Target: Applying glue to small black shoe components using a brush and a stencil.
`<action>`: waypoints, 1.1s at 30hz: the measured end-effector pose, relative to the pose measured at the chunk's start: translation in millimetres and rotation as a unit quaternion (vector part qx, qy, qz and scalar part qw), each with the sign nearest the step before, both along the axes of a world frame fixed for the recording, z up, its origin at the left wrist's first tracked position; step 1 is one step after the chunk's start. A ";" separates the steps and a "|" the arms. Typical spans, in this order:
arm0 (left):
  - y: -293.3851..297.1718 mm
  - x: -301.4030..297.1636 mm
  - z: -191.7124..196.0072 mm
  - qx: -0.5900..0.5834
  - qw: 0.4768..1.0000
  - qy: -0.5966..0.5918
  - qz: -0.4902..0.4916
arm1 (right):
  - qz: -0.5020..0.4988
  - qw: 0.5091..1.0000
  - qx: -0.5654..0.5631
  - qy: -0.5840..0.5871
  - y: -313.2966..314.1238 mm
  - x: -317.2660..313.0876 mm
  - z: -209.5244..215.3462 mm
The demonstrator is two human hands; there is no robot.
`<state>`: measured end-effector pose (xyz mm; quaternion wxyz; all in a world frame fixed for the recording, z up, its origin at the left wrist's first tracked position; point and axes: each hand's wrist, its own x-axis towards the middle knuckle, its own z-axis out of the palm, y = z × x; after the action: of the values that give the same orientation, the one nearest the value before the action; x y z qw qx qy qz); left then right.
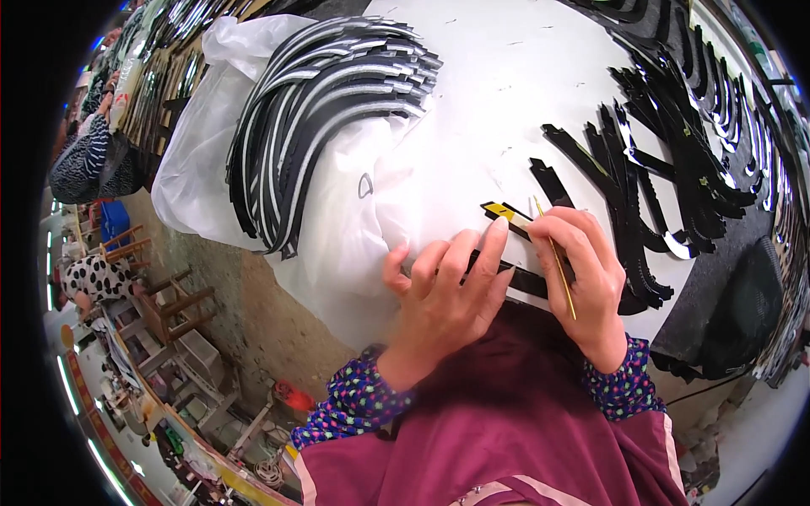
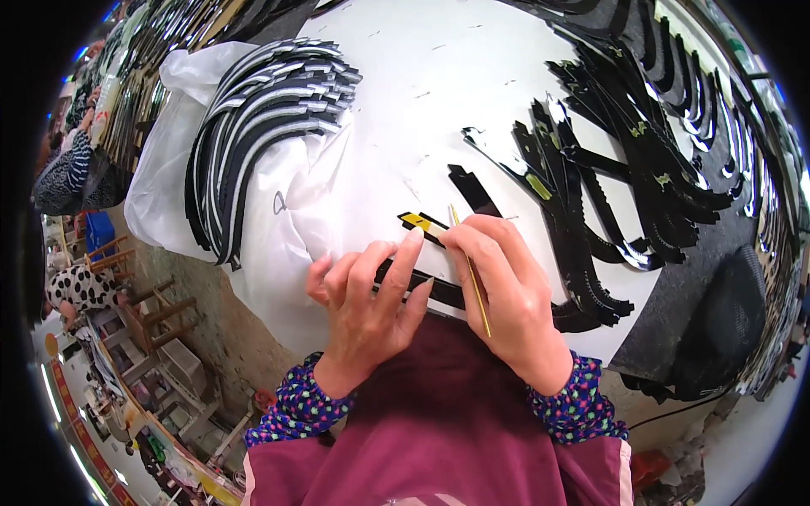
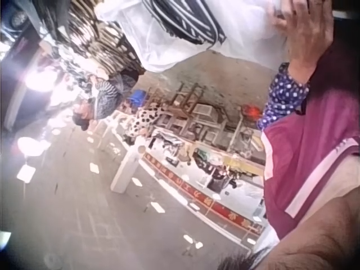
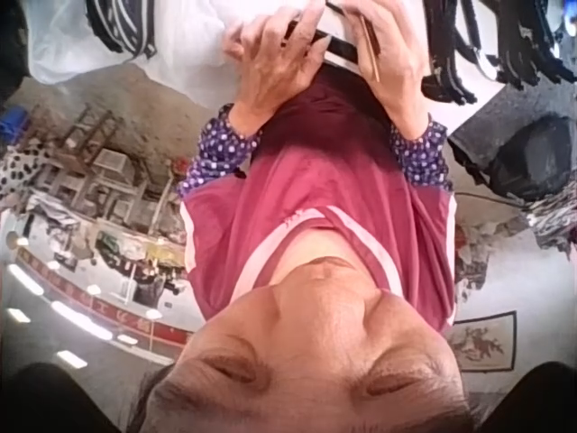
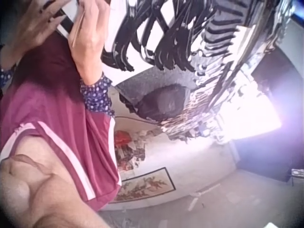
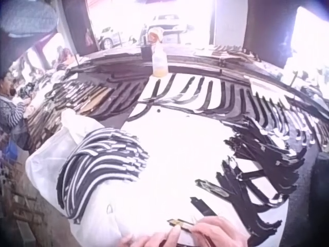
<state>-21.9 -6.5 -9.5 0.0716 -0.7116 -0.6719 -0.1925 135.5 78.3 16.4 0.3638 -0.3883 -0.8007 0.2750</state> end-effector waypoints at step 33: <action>5.4 -2.1 9.8 -0.054 0.997 -0.053 0.014 | -0.007 0.996 0.076 -0.050 -2.2 2.5 -2.5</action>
<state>-24.0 -1.1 0.3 0.0006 -0.6934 -0.6943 -0.1924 138.0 76.1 13.9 0.3543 -0.3781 -0.8337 0.1909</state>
